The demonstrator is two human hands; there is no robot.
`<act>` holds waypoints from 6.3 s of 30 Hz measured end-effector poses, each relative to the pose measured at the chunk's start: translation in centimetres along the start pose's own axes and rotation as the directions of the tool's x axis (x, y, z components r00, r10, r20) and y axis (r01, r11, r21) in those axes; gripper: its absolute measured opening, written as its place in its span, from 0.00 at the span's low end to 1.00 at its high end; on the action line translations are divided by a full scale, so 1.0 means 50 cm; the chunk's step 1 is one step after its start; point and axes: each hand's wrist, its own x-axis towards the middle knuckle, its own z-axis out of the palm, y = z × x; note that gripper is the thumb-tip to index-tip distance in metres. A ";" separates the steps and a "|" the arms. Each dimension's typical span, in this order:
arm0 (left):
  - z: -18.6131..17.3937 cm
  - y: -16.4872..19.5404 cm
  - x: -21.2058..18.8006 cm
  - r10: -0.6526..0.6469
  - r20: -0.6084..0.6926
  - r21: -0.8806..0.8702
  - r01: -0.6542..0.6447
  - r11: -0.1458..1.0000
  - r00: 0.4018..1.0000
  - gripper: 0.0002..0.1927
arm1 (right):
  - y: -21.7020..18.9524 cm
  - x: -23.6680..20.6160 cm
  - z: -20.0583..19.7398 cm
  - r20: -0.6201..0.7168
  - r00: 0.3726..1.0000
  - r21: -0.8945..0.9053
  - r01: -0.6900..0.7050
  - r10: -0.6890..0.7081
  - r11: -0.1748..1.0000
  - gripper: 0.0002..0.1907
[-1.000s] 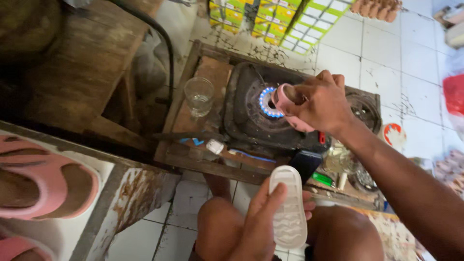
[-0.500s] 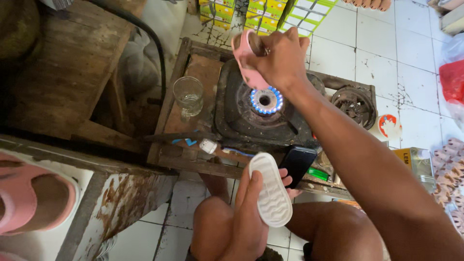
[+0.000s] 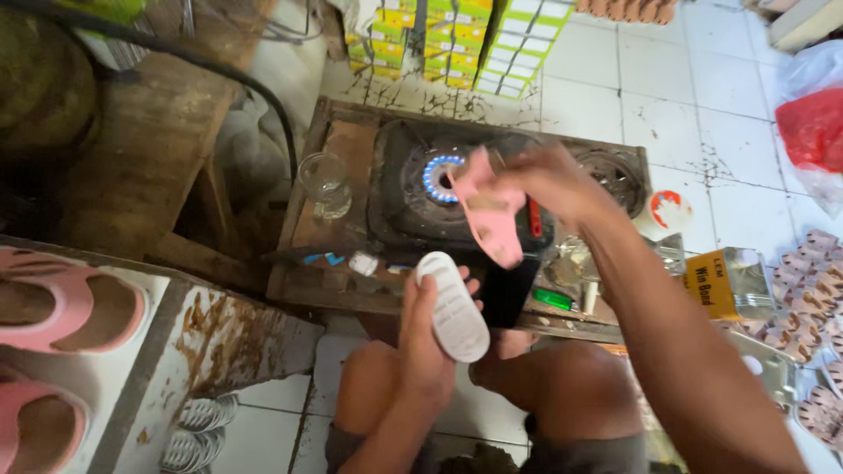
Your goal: The person heats the sole of a pink sandal over a gas flame and presses it onto the upper. They then use a knife to trim excess material around the edges. The process is repeated for multiple sandals, which are placed on a nearby shelf after completion.
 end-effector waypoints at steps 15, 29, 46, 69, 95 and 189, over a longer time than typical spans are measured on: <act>-0.009 -0.032 -0.216 -0.180 0.130 -0.010 0.183 0.983 0.975 0.32 | 0.062 -0.629 0.209 0.052 0.978 0.993 -0.029 0.200 -0.116 0.32; -0.033 -0.065 -0.379 0.015 0.320 0.113 -0.054 0.992 0.947 0.29 | 0.021 -0.751 0.362 -0.492 0.870 0.587 0.301 0.036 0.751 0.43; -0.073 -0.095 -0.387 0.018 0.167 0.196 -0.051 0.979 0.986 0.26 | 0.021 -0.746 0.377 -0.293 0.897 0.642 -0.073 0.332 0.763 0.42; -0.103 -0.105 -0.459 0.114 0.346 0.256 -0.211 0.943 0.931 0.27 | -0.006 -0.804 0.395 -0.638 0.737 0.115 0.376 -0.222 0.919 0.39; -0.141 -0.105 -0.534 0.135 0.303 0.233 -0.210 0.950 0.944 0.30 | 0.005 -0.843 0.414 -0.598 0.752 0.158 0.452 -0.279 0.878 0.37; -0.136 -0.149 -0.635 -0.564 0.033 0.420 0.500 0.757 0.825 0.26 | 0.141 -1.021 0.312 0.145 0.902 0.721 -0.378 0.407 0.582 0.32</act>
